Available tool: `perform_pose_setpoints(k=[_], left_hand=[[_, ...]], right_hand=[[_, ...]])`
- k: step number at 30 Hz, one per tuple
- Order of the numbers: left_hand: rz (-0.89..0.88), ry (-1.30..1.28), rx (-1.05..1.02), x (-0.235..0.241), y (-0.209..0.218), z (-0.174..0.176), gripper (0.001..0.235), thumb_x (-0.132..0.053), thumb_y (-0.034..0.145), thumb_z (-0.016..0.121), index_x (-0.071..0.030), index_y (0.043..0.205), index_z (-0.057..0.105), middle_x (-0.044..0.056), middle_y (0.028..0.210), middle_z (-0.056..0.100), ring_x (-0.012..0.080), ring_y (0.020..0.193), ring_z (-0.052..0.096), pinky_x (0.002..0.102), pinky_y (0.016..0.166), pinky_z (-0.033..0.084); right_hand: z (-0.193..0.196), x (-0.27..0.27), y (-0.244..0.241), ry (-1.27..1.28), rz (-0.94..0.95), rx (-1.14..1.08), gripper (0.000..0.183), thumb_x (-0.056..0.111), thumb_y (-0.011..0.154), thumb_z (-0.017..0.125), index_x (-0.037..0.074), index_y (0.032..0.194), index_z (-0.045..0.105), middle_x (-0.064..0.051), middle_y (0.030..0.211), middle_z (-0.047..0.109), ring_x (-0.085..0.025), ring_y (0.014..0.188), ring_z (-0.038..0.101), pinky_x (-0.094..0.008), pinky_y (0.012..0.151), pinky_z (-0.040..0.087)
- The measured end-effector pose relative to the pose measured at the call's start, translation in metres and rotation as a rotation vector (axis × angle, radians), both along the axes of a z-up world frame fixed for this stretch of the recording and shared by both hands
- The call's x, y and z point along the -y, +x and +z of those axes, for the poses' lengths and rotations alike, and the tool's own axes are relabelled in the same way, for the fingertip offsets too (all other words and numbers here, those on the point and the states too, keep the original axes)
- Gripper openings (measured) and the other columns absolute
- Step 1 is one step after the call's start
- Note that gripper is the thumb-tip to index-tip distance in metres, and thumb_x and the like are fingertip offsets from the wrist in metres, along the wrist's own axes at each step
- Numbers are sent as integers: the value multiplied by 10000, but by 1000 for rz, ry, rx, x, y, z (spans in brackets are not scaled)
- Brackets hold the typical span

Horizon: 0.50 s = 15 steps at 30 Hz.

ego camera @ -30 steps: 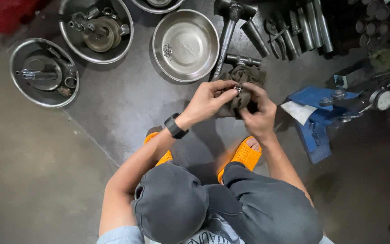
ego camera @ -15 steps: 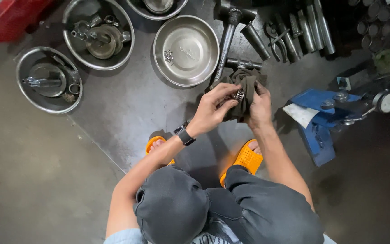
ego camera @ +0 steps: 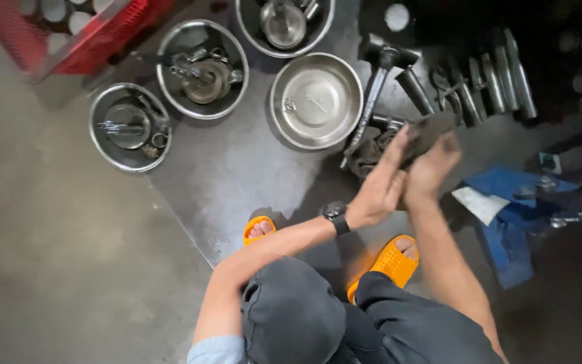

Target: Assembling small mechanical components such as bearings and pins into a metal housing on a workbench.

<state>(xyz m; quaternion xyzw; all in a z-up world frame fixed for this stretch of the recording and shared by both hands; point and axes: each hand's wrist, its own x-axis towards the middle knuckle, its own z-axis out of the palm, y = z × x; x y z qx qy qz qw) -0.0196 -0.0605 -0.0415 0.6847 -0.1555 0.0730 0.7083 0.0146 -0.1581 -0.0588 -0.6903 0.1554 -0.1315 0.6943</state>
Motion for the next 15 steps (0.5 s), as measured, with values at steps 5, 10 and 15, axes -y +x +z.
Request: perform_pose_setpoints(k=[5,10,15], left_hand=[[-142,96,-21,-11,-23,-6,388,-153,969,430,-113,1351,370,86,1447,324,251,1306,385,361,1088,351],[66,92,-210,-40,0,23,236,-131,954,492,-83,1185,506,93,1123,505,183,839,604,288,828,480],[141,-21,-511,-41,9,4,213,-268,801,631,-107,935,670,39,906,652,140,779,590,266,735,447]], right_hand=[[-49,64,31,166,-198,40,138,134,897,452,173,814,555,-14,823,570,-105,764,495,-291,757,461],[-4,37,2,-66,138,35,270,181,1033,525,118,770,511,80,806,490,-48,789,411,-256,681,405],[15,14,-21,-681,391,159,294,-124,870,364,-119,1025,613,-218,959,621,-309,847,571,-388,784,439]])
